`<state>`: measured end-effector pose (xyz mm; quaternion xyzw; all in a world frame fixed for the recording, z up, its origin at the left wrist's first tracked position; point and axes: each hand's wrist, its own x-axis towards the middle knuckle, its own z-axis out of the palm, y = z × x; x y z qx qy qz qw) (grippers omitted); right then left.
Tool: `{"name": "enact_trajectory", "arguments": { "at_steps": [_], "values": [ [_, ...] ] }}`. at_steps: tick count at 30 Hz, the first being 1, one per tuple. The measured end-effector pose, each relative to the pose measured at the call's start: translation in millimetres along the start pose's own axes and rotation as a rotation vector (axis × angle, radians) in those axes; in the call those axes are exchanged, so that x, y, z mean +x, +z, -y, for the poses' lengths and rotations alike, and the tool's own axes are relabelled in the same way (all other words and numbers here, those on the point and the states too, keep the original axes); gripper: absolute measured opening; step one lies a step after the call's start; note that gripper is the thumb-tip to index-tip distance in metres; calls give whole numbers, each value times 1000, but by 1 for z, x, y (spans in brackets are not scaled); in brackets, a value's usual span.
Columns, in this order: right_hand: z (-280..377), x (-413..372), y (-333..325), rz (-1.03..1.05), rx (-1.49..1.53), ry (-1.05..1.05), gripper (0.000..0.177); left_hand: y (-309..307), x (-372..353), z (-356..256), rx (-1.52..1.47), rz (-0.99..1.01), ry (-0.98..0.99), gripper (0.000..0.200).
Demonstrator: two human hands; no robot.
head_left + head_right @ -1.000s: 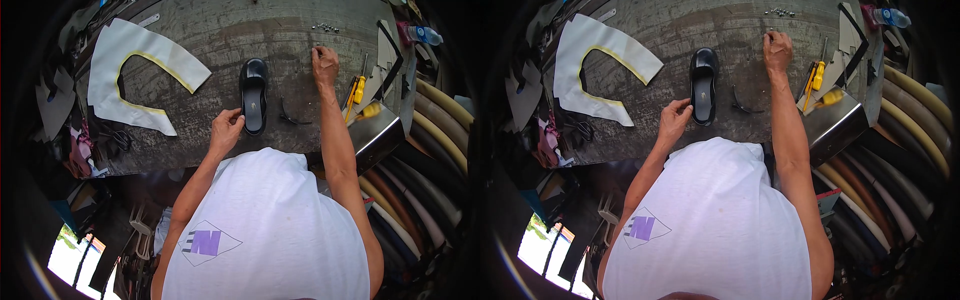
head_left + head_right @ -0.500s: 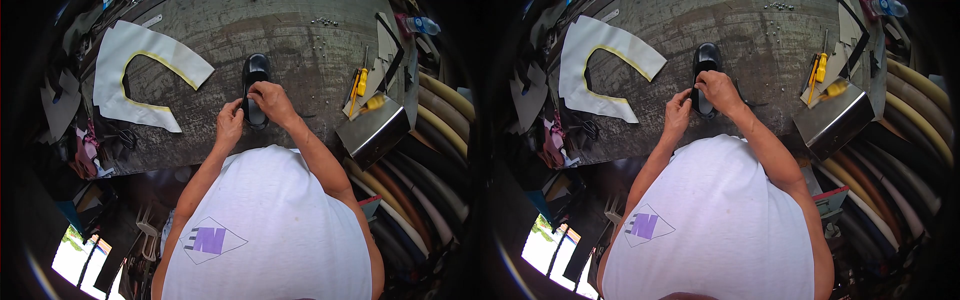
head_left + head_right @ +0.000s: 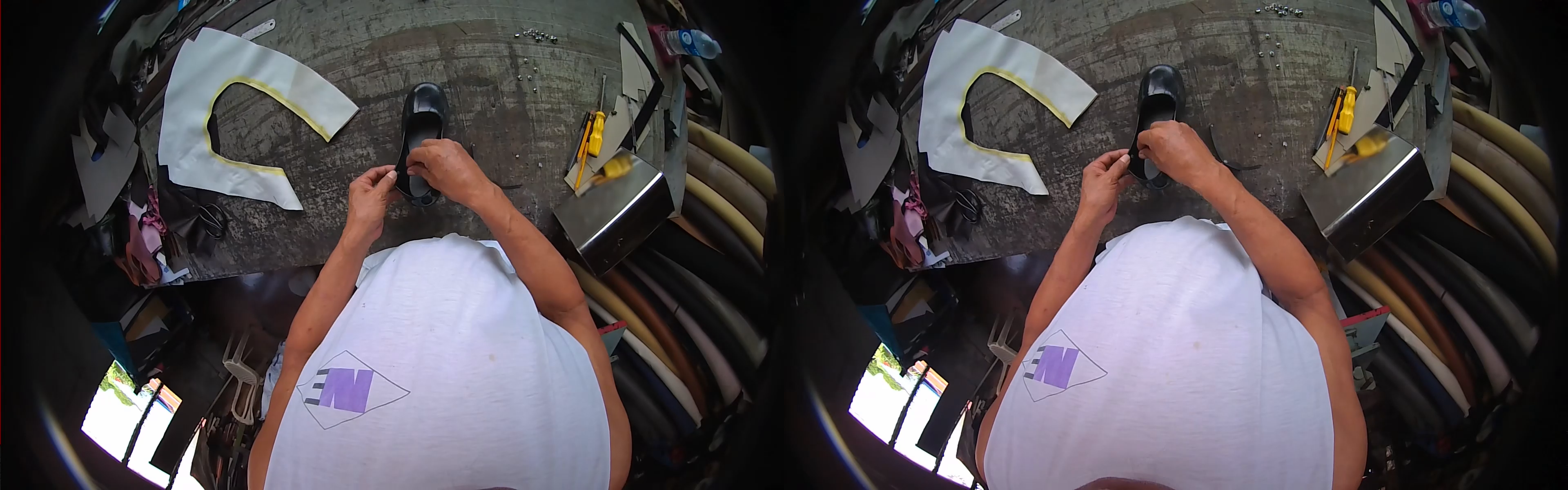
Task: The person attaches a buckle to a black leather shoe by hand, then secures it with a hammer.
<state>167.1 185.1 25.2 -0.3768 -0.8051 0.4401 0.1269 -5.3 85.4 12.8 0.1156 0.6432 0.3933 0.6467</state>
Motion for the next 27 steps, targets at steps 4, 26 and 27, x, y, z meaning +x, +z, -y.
{"name": "enact_trajectory", "arguments": {
  "at_steps": [4,26,27],
  "values": [
    [-1,7,8,103,-49,59,12,-4,-1,2,-102,13,-9,23],
    [3,-19,26,-101,-112,166,16,23,-4,21,79,-163,143,19],
    [3,-20,26,-105,-119,168,16,26,-5,18,117,-177,152,19]
  ]
}}
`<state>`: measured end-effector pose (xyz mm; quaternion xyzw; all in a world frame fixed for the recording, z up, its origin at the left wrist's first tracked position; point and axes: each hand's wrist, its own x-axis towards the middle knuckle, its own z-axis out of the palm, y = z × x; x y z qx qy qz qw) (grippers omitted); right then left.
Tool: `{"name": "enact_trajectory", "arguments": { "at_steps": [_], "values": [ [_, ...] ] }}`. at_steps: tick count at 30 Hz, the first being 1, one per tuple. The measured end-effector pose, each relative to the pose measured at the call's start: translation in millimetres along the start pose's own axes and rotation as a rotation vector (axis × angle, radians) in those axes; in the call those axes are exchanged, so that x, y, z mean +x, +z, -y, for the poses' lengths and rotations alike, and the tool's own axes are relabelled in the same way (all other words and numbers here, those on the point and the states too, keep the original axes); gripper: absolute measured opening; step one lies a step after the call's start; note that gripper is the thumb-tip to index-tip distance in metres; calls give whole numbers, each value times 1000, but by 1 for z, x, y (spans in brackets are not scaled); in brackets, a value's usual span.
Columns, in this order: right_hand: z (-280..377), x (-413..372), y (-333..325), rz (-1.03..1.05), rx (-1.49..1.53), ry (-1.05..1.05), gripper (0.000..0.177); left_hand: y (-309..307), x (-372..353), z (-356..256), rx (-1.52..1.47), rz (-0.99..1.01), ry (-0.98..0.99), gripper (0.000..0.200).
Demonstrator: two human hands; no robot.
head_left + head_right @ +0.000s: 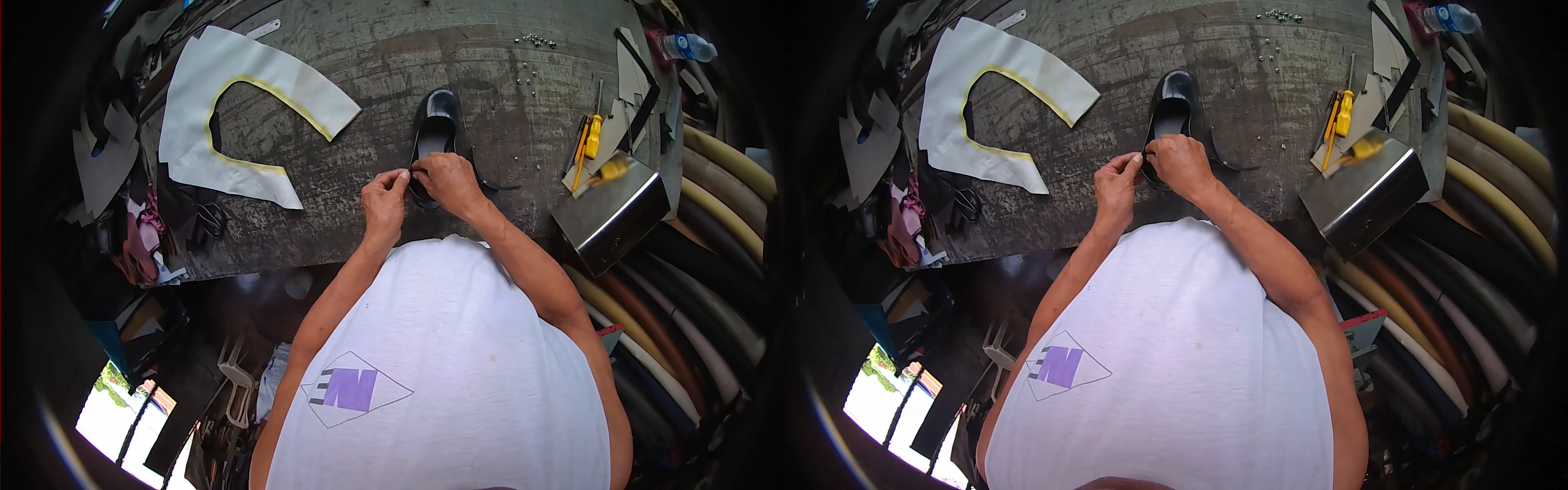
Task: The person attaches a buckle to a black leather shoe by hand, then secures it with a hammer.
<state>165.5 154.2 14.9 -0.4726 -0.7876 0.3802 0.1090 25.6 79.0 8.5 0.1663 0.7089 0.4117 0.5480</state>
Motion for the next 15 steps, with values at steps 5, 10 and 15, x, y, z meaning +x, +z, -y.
{"name": "enact_trajectory", "arguments": {
  "at_steps": [5,10,15],
  "values": [
    [-3,-6,1,-75,46,-28,14,4,1,6,68,-27,100,19],
    [-4,0,1,-119,98,-46,12,2,3,6,20,-4,85,20],
    [-2,4,0,-72,98,-44,13,6,-1,-7,-20,-14,10,19]
  ]
}}
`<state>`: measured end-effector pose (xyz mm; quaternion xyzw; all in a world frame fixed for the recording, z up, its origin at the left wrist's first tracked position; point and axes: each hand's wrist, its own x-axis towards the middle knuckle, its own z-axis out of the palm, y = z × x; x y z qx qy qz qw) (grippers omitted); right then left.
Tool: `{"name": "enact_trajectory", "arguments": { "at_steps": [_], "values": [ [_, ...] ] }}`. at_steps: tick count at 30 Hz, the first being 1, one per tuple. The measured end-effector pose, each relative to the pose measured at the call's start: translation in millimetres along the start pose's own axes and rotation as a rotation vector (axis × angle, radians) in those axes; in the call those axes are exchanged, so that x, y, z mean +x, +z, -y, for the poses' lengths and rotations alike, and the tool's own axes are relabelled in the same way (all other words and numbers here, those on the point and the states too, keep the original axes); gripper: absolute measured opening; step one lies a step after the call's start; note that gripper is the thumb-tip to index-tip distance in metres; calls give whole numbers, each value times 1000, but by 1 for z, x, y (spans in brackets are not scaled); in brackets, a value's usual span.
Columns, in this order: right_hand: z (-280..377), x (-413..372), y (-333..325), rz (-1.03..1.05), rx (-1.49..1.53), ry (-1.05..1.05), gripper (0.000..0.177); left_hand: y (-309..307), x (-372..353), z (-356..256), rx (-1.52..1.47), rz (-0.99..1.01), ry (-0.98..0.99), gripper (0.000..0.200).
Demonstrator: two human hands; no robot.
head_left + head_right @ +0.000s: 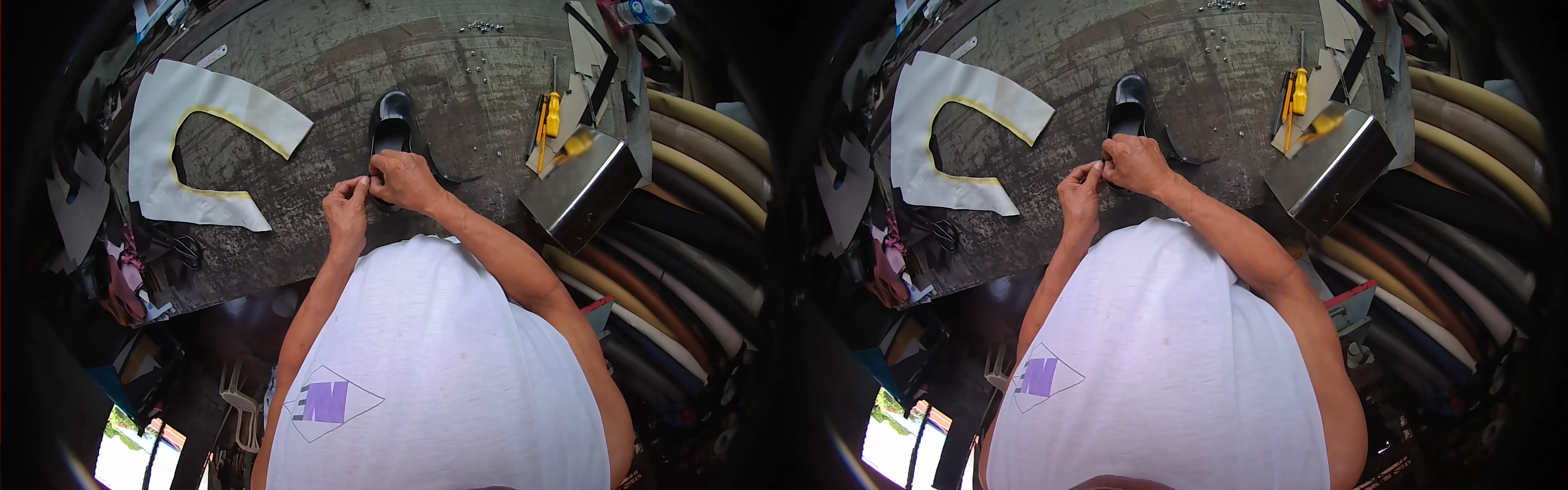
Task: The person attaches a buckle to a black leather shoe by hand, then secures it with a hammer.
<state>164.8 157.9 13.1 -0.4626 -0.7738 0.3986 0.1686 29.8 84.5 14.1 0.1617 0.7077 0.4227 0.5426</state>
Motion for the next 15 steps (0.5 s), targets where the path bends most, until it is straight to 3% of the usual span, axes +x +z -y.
{"name": "enact_trajectory", "arguments": {
  "at_steps": [5,8,11,14,15],
  "values": [
    [-5,6,1,47,-6,-99,13,-2,3,6,116,-13,56,20],
    [-11,12,-3,84,-97,-313,13,0,3,9,274,-74,160,20],
    [-7,16,-20,132,-138,-293,11,-2,2,7,313,-112,206,19],
    [-3,8,-57,-210,-65,-206,8,0,0,1,318,-74,194,19],
    [-3,0,-75,-297,7,-36,7,0,-2,-1,329,-57,179,20]
  ]
}}
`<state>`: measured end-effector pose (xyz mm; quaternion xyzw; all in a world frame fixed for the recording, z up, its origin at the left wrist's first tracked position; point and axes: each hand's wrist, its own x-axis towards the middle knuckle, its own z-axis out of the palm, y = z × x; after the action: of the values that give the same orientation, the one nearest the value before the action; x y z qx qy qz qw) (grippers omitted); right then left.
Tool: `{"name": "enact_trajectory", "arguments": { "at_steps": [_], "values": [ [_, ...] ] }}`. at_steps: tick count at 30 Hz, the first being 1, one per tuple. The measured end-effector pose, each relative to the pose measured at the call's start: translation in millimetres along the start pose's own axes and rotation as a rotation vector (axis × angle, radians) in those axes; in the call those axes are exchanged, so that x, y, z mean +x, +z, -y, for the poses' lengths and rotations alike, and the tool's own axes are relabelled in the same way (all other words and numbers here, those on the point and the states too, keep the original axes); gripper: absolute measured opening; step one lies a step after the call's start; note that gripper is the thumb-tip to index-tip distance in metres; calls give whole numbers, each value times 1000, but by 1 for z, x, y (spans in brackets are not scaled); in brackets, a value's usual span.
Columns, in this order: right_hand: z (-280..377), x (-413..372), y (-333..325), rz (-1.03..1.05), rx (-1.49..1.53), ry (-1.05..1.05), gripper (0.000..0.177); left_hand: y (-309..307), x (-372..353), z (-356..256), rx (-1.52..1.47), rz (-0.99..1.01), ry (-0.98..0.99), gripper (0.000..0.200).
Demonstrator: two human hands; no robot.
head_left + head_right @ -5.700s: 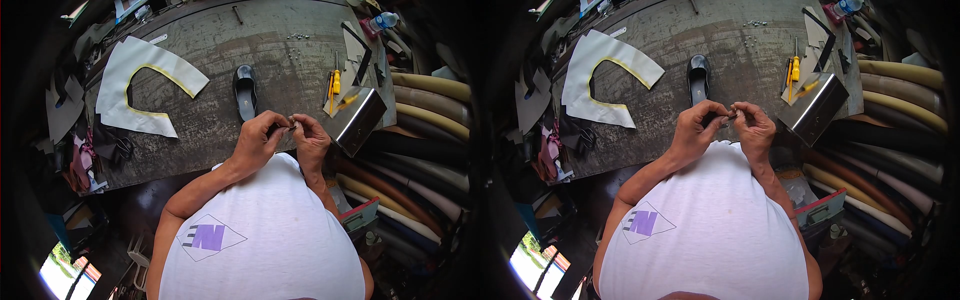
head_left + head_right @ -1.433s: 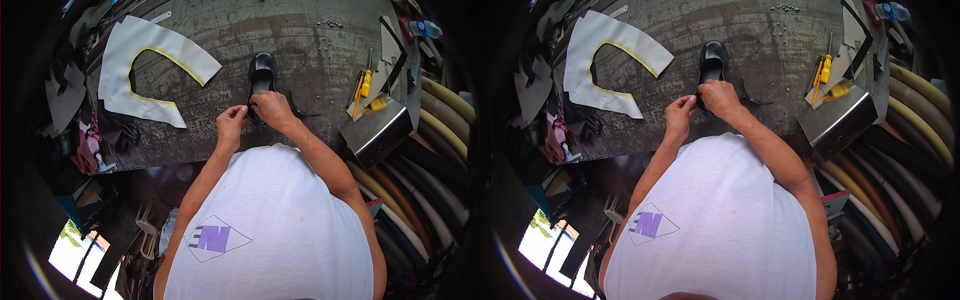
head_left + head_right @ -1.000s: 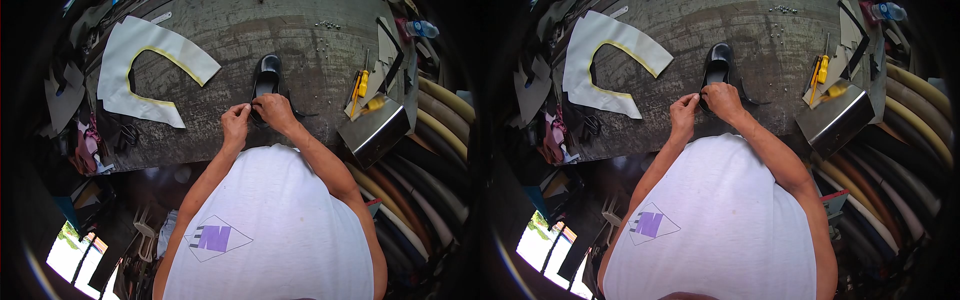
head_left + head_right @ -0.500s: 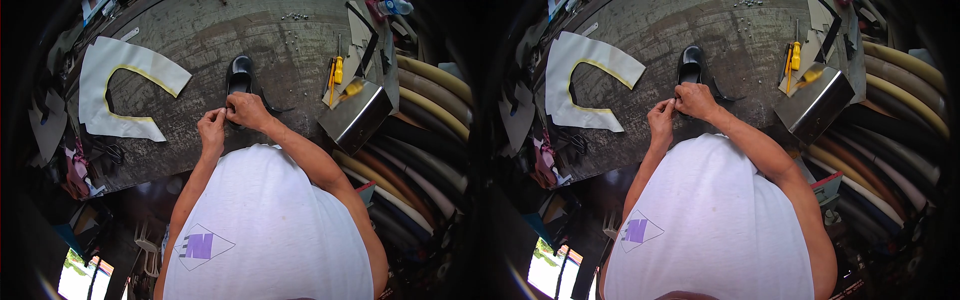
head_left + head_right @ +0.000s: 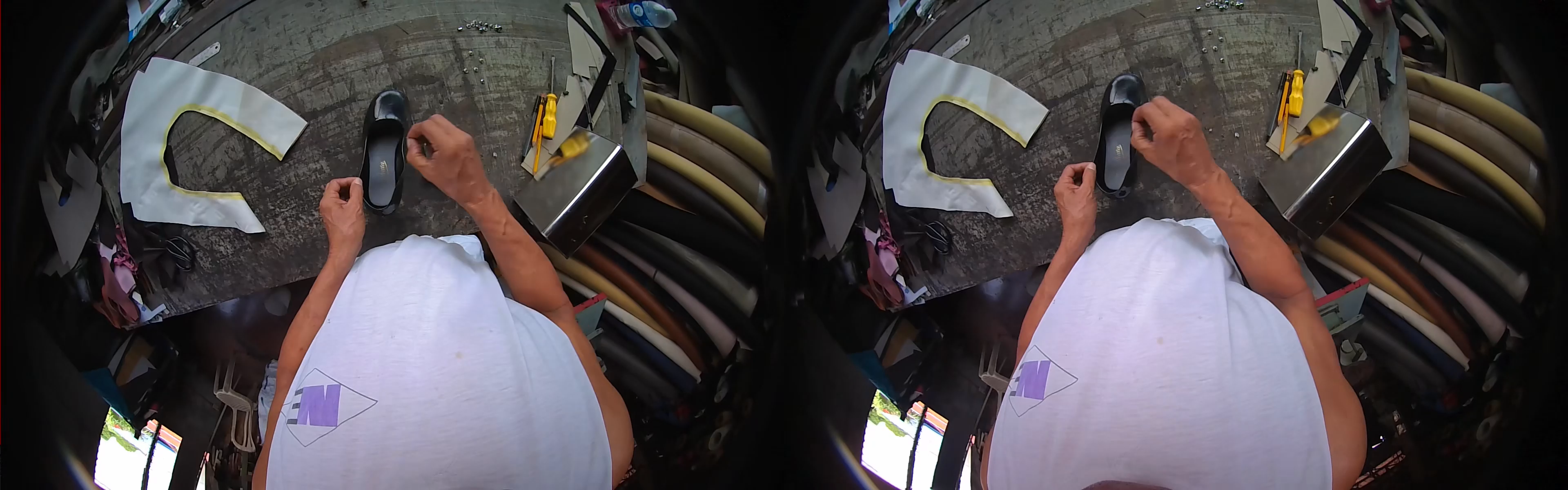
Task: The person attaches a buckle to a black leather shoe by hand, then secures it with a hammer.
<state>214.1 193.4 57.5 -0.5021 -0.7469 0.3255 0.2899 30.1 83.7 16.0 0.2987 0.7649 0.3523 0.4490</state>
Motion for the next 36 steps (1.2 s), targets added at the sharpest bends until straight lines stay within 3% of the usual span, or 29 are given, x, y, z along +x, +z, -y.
{"name": "enact_trajectory", "arguments": {
  "at_steps": [3,6,15,18,21,24,27,30,33,36],
  "values": [
    [-46,-27,-36,-157,-107,392,7,5,-3,-6,-97,63,-38,21],
    [-108,-74,-26,-160,-221,491,11,4,-1,-10,-94,76,-48,21],
    [-116,-87,-20,-276,120,636,17,0,0,0,-127,93,-43,22],
    [-107,-85,-28,-330,145,630,17,-1,1,-3,-112,102,-57,21],
    [-115,-86,-26,-147,27,586,16,0,1,-4,-116,109,-53,20],
    [-119,-85,-19,-128,-44,505,15,-1,3,0,-138,124,-74,23],
    [-114,-84,-17,-154,-10,562,16,-1,2,-1,-136,122,-70,22],
    [-115,-86,-19,-193,91,598,15,-2,3,3,-144,127,-66,23],
    [-90,-76,-29,-378,246,603,12,-2,5,9,-148,124,-54,20],
    [-38,-51,-33,-236,363,539,8,-4,3,2,-159,124,-94,21]
  ]
}}
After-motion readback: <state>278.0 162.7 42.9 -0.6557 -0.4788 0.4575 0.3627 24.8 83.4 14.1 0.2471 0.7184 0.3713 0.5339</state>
